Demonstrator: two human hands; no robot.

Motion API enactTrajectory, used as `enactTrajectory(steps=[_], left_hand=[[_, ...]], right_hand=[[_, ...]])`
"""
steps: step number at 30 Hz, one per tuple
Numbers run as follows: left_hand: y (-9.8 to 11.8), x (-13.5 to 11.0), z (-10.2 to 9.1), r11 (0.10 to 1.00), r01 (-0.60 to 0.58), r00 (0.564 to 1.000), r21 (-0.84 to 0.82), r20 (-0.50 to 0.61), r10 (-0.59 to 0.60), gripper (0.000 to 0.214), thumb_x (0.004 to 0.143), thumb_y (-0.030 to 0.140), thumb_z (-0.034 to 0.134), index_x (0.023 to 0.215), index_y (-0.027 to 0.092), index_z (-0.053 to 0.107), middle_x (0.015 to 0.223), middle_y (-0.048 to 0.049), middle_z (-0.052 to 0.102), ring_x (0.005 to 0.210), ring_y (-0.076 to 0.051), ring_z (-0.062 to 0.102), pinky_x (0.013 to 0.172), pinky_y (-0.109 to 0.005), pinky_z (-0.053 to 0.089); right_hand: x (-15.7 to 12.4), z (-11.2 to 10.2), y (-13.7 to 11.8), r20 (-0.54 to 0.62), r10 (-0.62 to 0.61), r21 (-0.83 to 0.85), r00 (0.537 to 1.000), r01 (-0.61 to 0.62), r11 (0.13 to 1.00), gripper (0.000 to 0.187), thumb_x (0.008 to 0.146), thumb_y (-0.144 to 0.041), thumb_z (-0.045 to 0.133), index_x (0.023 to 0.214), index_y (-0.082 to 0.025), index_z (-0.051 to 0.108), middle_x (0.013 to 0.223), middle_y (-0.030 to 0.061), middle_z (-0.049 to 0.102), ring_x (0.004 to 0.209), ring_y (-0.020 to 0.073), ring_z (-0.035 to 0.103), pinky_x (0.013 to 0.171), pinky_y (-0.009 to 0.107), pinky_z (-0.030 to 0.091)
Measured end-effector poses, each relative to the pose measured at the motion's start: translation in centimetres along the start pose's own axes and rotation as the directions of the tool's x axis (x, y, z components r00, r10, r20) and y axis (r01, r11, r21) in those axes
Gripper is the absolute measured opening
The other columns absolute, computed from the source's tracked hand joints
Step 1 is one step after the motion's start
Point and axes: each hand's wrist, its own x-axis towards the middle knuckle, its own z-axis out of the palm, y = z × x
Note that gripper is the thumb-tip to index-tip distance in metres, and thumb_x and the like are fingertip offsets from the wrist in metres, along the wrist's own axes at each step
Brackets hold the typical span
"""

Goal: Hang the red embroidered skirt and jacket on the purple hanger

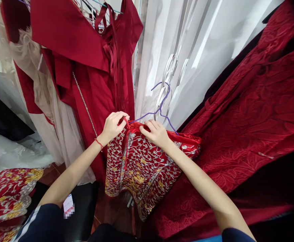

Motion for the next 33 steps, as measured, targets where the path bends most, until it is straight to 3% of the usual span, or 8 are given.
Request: enactTrajectory(steps=[4,8,11,16,20,22,28,33], left_hand=[[1.2,2.4,-2.5,0.996,-0.057,0.995,-0.062,0.084,0.062,0.024,0.096,0.026,0.040,0.086,0.019,0.061,0.086,-0.0030,0.070,0.079,-0.017,0.060,0.081,-0.033,0.044],[3.7,5.8,-6.5,0.992,-0.052,0.999,-0.119,0.001,0.053,0.024,0.092,0.035,0.052,0.084,0.017,0.066,0.079,-0.0029,0.068,0.079,-0.017,0.061,0.078,-0.032,0.046],[4.2,9.2,-8.4,0.945,0.121,0.982,-0.302,0.177,-0.070,0.032,0.092,0.042,0.054,0.080,0.016,0.068,0.061,-0.0010,0.060,0.065,-0.014,0.061,0.065,-0.028,0.048],[-0.7,13.4,-4.4,0.764,0.406,0.914,-0.501,0.218,-0.342,0.035,0.089,0.047,0.061,0.084,0.014,0.068,0.061,-0.0039,0.061,0.067,-0.016,0.067,0.066,-0.031,0.054],[-4.8,11.7,0.6,0.550,0.725,0.682,-0.415,0.544,-0.488,0.038,0.076,0.046,0.076,0.077,0.010,0.064,0.074,-0.0146,0.069,0.081,-0.025,0.072,0.076,-0.040,0.058],[-5.7,9.9,1.3,0.541,0.767,0.627,-0.346,0.583,-0.516,0.044,0.075,0.053,0.073,0.085,0.011,0.066,0.091,-0.0187,0.073,0.089,-0.028,0.072,0.082,-0.044,0.058],[-5.2,3.9,-3.0,0.709,0.487,0.800,-0.510,0.587,-0.128,0.056,0.088,0.064,0.051,0.112,0.018,0.070,0.116,-0.0132,0.072,0.112,-0.027,0.067,0.105,-0.046,0.047],[-3.9,-2.5,-3.7,0.890,0.292,0.945,-0.351,0.251,-0.211,0.076,0.070,0.049,0.081,0.137,0.024,0.055,0.143,-0.0094,0.057,0.133,-0.029,0.051,0.117,-0.045,0.035]], right_hand=[[1.3,-0.1,0.1,0.054,0.115,0.015,0.992,-0.116,0.993,0.016,0.095,-0.016,0.050,0.093,-0.023,0.064,0.138,0.0103,0.057,0.131,0.0273,0.044,0.102,0.047,0.034],[2.1,0.3,0.9,0.210,0.158,0.087,0.965,-0.180,0.980,0.018,0.096,-0.021,0.049,0.093,-0.022,0.067,0.120,0.0122,0.062,0.122,0.0281,0.048,0.108,0.053,0.026],[2.1,0.6,1.4,0.219,0.112,0.107,0.969,-0.138,0.985,0.019,0.097,-0.023,0.049,0.095,-0.022,0.068,0.110,0.0105,0.062,0.111,0.0261,0.050,0.107,0.050,0.031],[1.9,0.4,1.5,0.170,0.084,0.111,0.982,-0.103,0.988,0.021,0.097,-0.024,0.047,0.093,-0.022,0.068,0.110,0.0107,0.058,0.111,0.0262,0.047,0.106,0.049,0.033],[1.8,0.4,1.4,0.168,0.084,0.116,0.982,-0.104,0.988,0.021,0.097,-0.025,0.049,0.093,-0.021,0.069,0.111,0.0118,0.057,0.112,0.0272,0.045,0.105,0.050,0.033],[1.8,0.5,1.4,0.178,0.090,0.122,0.980,-0.113,0.986,0.021,0.097,-0.025,0.049,0.094,-0.022,0.069,0.113,0.0117,0.057,0.113,0.0275,0.044,0.105,0.050,0.033],[1.9,0.5,1.3,0.184,0.122,0.165,0.975,-0.153,0.974,0.020,0.096,-0.027,0.050,0.092,-0.023,0.069,0.111,0.0097,0.057,0.109,0.0256,0.046,0.107,0.048,0.032],[2.2,0.5,1.3,0.181,0.153,0.171,0.971,-0.184,0.968,0.021,0.098,-0.027,0.048,0.091,-0.023,0.067,0.103,0.0070,0.059,0.101,0.0229,0.048,0.106,0.045,0.031]])
